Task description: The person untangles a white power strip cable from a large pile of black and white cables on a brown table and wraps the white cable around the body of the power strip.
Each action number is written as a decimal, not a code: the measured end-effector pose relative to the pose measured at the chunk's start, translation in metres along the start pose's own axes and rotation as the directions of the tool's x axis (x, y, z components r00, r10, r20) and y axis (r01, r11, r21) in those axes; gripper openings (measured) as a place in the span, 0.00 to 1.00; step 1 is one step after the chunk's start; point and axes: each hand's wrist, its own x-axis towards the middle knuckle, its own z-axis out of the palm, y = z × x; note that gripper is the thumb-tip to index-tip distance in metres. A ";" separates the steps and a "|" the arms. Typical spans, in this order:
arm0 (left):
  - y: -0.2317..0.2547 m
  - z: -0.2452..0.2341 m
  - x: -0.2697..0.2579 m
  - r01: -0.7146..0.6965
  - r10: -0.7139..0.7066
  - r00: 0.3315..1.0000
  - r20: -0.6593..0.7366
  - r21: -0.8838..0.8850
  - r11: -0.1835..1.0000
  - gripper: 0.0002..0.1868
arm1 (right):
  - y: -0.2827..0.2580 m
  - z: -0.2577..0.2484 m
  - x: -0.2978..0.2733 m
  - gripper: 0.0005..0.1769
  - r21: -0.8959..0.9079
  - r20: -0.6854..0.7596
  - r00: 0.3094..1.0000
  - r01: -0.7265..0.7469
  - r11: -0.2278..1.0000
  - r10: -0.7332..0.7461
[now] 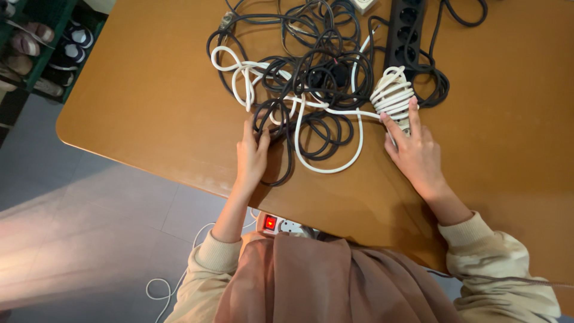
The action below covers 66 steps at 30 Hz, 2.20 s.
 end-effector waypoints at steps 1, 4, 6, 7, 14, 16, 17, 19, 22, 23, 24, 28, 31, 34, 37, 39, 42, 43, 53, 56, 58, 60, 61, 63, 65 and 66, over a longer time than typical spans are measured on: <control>0.001 0.001 0.000 -0.019 0.019 1.000 -0.017 0.021 1.000 0.17 | 0.000 0.000 0.000 0.30 0.003 -0.005 1.000 0.000 1.000 0.000; -0.001 0.006 0.002 -0.042 0.048 0.997 -0.066 0.096 0.994 0.12 | 0.000 -0.002 0.001 0.30 0.006 -0.014 1.000 0.002 1.000 -0.002; -0.001 0.004 0.006 -0.015 0.031 0.995 -0.097 0.164 0.986 0.11 | -0.001 -0.004 0.002 0.29 0.000 -0.009 1.000 0.001 1.000 -0.001; 0.002 0.000 0.010 -0.069 0.086 0.990 -0.107 0.157 0.985 0.10 | -0.001 -0.005 0.002 0.29 0.009 -0.006 1.000 0.000 1.000 0.000; 0.040 -0.067 0.079 -0.140 0.057 0.913 -0.405 -0.178 0.974 0.10 | 0.012 -0.016 -0.001 0.28 0.190 0.001 0.997 -0.074 0.979 0.075; 0.038 -0.094 0.105 -0.250 0.293 0.878 -0.380 0.158 0.955 0.07 | 0.014 -0.017 -0.002 0.28 0.223 0.030 0.994 -0.108 0.969 0.104; 0.034 -0.101 0.115 -0.234 0.278 0.886 -0.371 0.159 0.959 0.07 | 0.013 -0.020 -0.003 0.27 0.225 0.052 0.992 -0.127 0.966 0.118; 0.018 -0.118 0.136 -0.224 0.263 0.891 -0.369 0.147 0.964 0.07 | 0.012 -0.021 -0.003 0.27 0.223 0.071 0.990 -0.139 0.965 0.126; -0.021 -0.117 0.163 -0.221 0.255 0.888 -0.382 0.131 0.966 0.06 | 0.012 -0.022 -0.005 0.28 0.217 0.066 0.991 -0.131 0.967 0.120; -0.033 -0.110 0.169 -0.207 0.252 0.885 -0.391 0.154 0.966 0.06 | 0.011 -0.020 -0.006 0.27 0.229 0.057 0.991 -0.132 0.965 0.122; -0.042 -0.105 0.173 -0.195 0.251 0.882 -0.400 0.177 0.965 0.05 | 0.010 -0.019 -0.008 0.27 0.240 0.047 0.991 -0.134 0.961 0.126; -0.052 -0.086 0.163 -0.195 0.191 0.928 -0.321 0.020 0.981 0.06 | 0.014 -0.014 -0.008 0.28 0.224 0.038 0.992 -0.123 0.967 0.118; -0.037 -0.091 0.147 -0.379 0.327 0.895 -0.305 -0.132 0.916 0.08 | 0.015 -0.014 -0.008 0.28 0.227 0.027 0.994 -0.106 0.968 0.103; -0.012 -0.086 0.131 -0.661 0.652 0.691 -0.314 0.091 0.745 0.07 | 0.014 -0.015 -0.009 0.28 0.214 0.026 0.994 -0.110 0.971 0.107; 0.013 -0.069 0.106 -0.740 0.962 0.256 -0.090 0.623 0.255 0.12 | 0.014 -0.014 -0.009 0.27 0.218 0.009 0.994 -0.112 0.970 0.112; 0.025 -0.051 0.082 -0.748 0.961 0.268 0.069 0.643 0.163 0.15 | 0.014 -0.013 -0.009 0.28 0.222 0.015 0.994 -0.111 0.969 0.110; 0.040 -0.025 0.061 -0.698 0.865 0.453 0.217 0.690 0.193 0.19 | 0.014 -0.012 -0.008 0.27 0.233 0.038 0.991 -0.134 0.963 0.129; 0.043 -0.021 0.057 -0.667 0.819 0.519 0.244 0.715 0.209 0.20 | 0.014 -0.013 -0.008 0.27 0.226 0.040 0.992 -0.128 0.966 0.122; 0.038 -0.013 0.053 -0.705 0.687 0.663 0.298 0.558 0.438 0.19 | 0.014 -0.016 -0.008 0.28 0.221 0.046 0.993 -0.112 0.969 0.104; 0.036 -0.004 0.047 -0.622 0.647 0.723 0.243 0.638 0.455 0.22 | 0.014 -0.017 -0.008 0.28 0.236 0.038 0.994 -0.106 0.966 0.100; 0.034 0.003 0.045 -0.546 0.632 0.749 0.198 0.724 0.421 0.28 | 0.013 -0.016 -0.008 0.27 0.241 0.040 0.994 -0.109 0.964 0.103; 0.031 0.002 0.046 -0.506 0.578 0.798 0.172 0.712 0.486 0.29 | 0.013 -0.016 -0.008 0.27 0.233 0.051 0.993 -0.117 0.965 0.108; 0.030 0.001 0.046 -0.484 0.550 0.820 0.159 0.706 0.518 0.30 | 0.013 -0.016 -0.008 0.27 0.244 0.044 0.993 -0.114 0.963 0.107; 0.028 -0.005 0.045 -0.489 0.463 0.859 0.218 0.617 0.616 0.24 | 0.012 -0.016 -0.009 0.27 0.268 0.031 0.994 -0.111 0.957 0.107; 0.026 -0.010 0.046 -0.483 0.413 0.874 0.257 0.553 0.679 0.19 | 0.013 -0.016 -0.009 0.27 0.248 0.041 0.994 -0.112 0.962 0.105; 0.024 -0.013 0.046 -0.481 0.405 0.876 0.263 0.536 0.694 0.17 | 0.013 -0.016 -0.009 0.27 0.237 0.047 0.993 -0.113 0.965 0.105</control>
